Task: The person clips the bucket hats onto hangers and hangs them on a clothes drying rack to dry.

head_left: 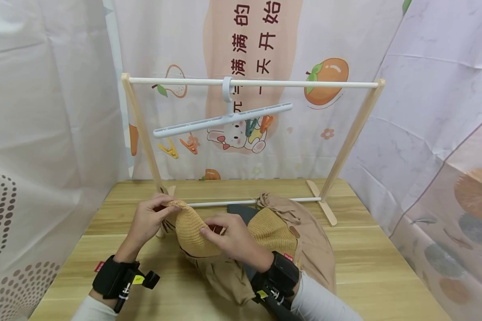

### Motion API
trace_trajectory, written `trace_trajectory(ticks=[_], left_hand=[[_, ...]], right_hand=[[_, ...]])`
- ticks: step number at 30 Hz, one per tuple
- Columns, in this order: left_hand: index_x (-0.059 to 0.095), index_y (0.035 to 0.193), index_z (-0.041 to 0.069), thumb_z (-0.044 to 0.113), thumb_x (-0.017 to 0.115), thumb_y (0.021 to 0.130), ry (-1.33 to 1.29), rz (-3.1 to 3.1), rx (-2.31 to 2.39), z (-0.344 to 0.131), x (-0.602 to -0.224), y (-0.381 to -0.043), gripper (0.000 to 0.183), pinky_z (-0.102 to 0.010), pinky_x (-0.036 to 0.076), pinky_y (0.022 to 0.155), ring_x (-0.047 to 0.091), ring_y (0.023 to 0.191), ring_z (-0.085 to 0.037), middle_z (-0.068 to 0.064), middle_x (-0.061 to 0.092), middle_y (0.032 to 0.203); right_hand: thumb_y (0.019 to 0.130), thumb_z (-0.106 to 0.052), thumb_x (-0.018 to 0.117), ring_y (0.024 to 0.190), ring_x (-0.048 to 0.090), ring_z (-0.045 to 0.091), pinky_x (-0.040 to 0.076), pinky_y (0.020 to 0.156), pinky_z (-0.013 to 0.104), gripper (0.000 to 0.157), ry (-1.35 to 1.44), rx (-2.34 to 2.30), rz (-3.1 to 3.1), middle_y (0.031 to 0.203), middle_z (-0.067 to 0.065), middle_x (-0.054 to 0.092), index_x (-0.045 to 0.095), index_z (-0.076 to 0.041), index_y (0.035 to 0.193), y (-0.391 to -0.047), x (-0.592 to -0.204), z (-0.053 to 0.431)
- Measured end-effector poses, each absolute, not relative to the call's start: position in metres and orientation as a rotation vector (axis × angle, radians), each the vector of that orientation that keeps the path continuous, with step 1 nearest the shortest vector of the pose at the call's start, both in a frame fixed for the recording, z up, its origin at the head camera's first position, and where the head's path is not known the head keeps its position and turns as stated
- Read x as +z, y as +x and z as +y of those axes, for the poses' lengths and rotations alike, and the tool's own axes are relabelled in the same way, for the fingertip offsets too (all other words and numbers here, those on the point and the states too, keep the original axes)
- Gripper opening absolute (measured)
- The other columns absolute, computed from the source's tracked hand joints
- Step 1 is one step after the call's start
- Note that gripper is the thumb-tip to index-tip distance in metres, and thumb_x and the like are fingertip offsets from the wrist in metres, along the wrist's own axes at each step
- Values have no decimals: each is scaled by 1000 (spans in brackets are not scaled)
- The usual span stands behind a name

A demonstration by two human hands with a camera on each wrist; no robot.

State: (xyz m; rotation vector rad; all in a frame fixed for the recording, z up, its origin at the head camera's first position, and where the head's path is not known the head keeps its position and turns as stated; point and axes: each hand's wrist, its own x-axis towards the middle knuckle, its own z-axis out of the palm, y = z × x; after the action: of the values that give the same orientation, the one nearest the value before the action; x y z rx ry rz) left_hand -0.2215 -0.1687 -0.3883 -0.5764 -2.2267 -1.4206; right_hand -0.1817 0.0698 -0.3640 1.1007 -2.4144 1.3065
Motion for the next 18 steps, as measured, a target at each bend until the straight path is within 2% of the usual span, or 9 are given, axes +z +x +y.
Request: trace_trajectory(ticks=[6, 10, 12, 15, 18], left_hand=[[71, 94, 4, 5, 69, 81, -582, -2199, -1410, -163, -380, -221, 13, -14, 47, 63, 54, 82, -6, 9, 64, 91], [71, 95, 4, 4, 69, 80, -595, -2176, -1408, -160, -377, -222, 14, -13, 46, 63, 53, 82, -6, 16, 62, 90], [71, 94, 6, 6, 71, 80, -594, -2157, -1415, -158, -376, -223, 14, -13, 44, 60, 52, 78, -7, 14, 62, 89], [72, 94, 7, 8, 72, 78, -562, -2149, -1417, -156, -376, -223, 15, -15, 41, 55, 50, 73, -8, 5, 62, 88], [72, 94, 7, 9, 73, 78, -534, -2152, -1397, -153, -374, -223, 16, -17, 38, 53, 47, 69, -9, -1, 62, 87]], right_hand=[[87, -7, 63, 65, 57, 12, 51, 57, 23, 12, 1092, 1307, -2417, 75, 9, 65, 71, -3, 94, -169, -336, 72], [88, -11, 63, 67, 57, 11, 51, 57, 22, 13, 1091, 1316, -2430, 77, 7, 66, 71, -6, 96, -173, -339, 76], [89, -16, 63, 67, 57, 9, 51, 57, 21, 14, 1087, 1319, -2435, 77, 5, 66, 71, -10, 98, -179, -346, 77], [89, -23, 63, 66, 56, 6, 50, 57, 21, 15, 1088, 1312, -2436, 77, 0, 65, 71, -17, 101, -189, -357, 80], [89, -26, 62, 65, 55, 4, 50, 57, 20, 15, 1094, 1297, -2428, 74, -2, 64, 71, -20, 100, -191, -355, 83]])
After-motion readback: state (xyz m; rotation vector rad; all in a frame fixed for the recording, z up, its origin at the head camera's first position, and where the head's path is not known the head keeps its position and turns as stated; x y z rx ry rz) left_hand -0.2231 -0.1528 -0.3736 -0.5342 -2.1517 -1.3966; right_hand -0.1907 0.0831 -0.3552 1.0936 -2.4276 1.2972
